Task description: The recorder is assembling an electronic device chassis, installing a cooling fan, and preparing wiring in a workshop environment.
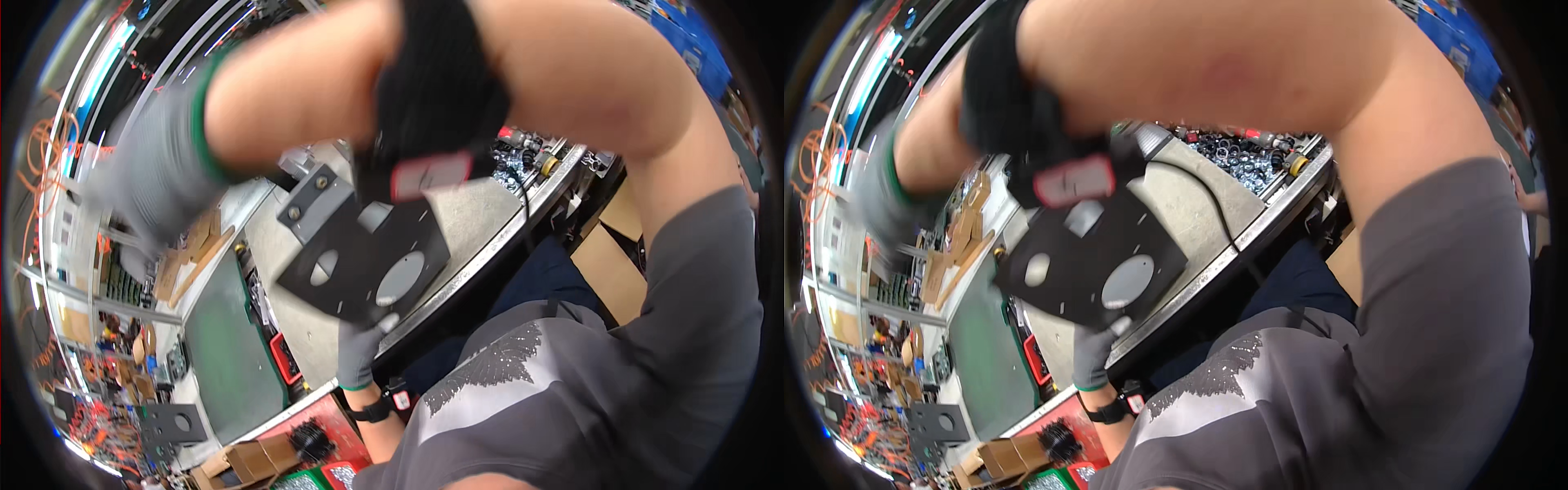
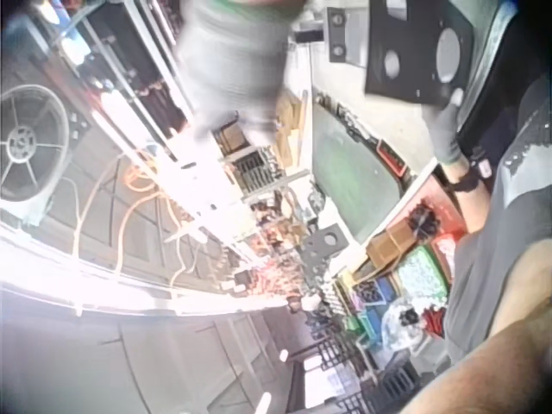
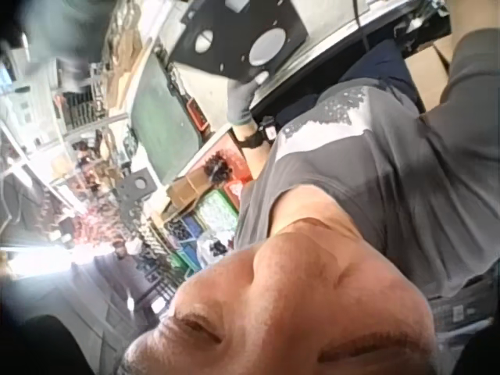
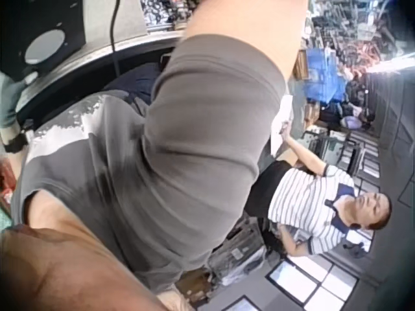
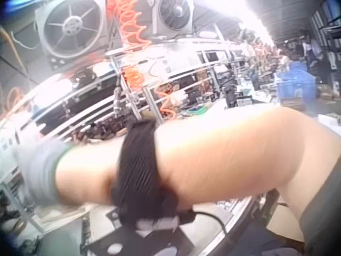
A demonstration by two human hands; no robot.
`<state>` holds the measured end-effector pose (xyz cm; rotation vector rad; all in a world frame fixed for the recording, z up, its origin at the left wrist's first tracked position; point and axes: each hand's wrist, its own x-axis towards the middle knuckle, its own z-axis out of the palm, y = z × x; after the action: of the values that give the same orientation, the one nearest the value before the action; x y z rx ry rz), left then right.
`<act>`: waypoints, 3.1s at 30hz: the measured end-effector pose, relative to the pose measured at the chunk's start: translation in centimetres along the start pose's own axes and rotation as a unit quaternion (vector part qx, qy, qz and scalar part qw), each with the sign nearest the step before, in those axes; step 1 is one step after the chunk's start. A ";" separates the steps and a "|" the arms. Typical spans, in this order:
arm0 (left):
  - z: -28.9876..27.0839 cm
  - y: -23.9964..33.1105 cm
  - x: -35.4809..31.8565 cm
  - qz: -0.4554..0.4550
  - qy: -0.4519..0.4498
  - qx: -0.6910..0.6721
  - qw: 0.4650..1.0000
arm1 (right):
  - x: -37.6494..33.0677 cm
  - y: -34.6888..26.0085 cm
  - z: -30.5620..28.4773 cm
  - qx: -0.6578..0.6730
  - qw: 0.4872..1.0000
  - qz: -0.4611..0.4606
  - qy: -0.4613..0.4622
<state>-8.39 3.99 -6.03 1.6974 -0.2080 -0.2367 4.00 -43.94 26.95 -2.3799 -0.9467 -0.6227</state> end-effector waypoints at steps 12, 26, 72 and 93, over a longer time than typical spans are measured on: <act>-5.0 -1.7 2.2 -0.082 0.014 0.173 0.981 | -26.2 -3.8 3.9 0.037 0.865 0.495 -0.070; 6.4 13.4 -1.7 -0.166 -0.174 0.384 0.891 | -61.2 -1.2 23.7 -0.046 0.741 0.668 -0.057; 9.5 25.5 3.5 0.461 0.020 0.147 0.875 | -11.2 -5.8 6.9 0.302 0.948 -0.097 0.040; -7.5 -0.1 9.4 0.171 0.035 0.334 0.926 | -15.5 16.6 30.2 -0.251 0.780 0.462 -0.340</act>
<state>2.68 8.54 -5.46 2.2979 -0.5743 0.1831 12.66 -44.09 -9.80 -3.1618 0.3372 0.4750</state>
